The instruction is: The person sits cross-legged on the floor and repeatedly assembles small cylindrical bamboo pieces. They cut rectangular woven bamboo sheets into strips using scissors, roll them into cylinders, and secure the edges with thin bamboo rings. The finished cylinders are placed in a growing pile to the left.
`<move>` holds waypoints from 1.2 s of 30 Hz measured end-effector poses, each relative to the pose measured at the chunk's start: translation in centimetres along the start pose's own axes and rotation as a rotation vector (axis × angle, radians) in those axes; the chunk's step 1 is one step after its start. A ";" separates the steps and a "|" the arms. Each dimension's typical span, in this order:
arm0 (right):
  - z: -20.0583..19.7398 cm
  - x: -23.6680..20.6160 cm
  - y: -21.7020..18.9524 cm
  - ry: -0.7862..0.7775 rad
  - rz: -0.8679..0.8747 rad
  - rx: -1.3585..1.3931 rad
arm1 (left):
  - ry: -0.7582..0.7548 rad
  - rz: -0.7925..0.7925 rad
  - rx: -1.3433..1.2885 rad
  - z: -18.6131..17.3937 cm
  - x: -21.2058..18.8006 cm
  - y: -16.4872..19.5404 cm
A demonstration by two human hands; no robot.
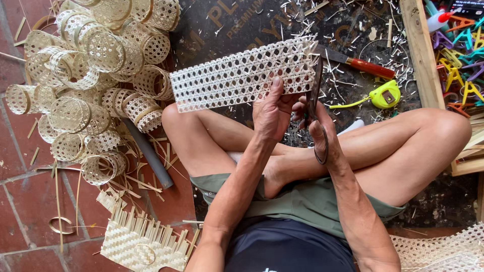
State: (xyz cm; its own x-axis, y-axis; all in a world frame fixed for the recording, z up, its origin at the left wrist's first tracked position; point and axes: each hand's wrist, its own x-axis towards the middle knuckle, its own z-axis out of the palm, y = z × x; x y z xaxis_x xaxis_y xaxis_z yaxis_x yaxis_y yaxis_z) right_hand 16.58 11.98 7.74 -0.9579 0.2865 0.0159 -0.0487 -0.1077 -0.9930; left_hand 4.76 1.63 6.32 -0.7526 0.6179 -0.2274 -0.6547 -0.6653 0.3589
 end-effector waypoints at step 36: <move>-0.1 -0.2 1.0 0.268 0.179 -0.084 | 0.065 -0.025 -0.048 -3.0 -1.6 -4.2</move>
State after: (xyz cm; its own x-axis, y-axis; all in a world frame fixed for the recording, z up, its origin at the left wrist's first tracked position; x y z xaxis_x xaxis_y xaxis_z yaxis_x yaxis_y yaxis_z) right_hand 16.76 11.87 6.71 -0.8400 0.5118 -0.1800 0.1477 -0.1036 -0.9836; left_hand 8.48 2.17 2.47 -0.7377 0.6073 -0.2950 -0.6751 -0.6699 0.3091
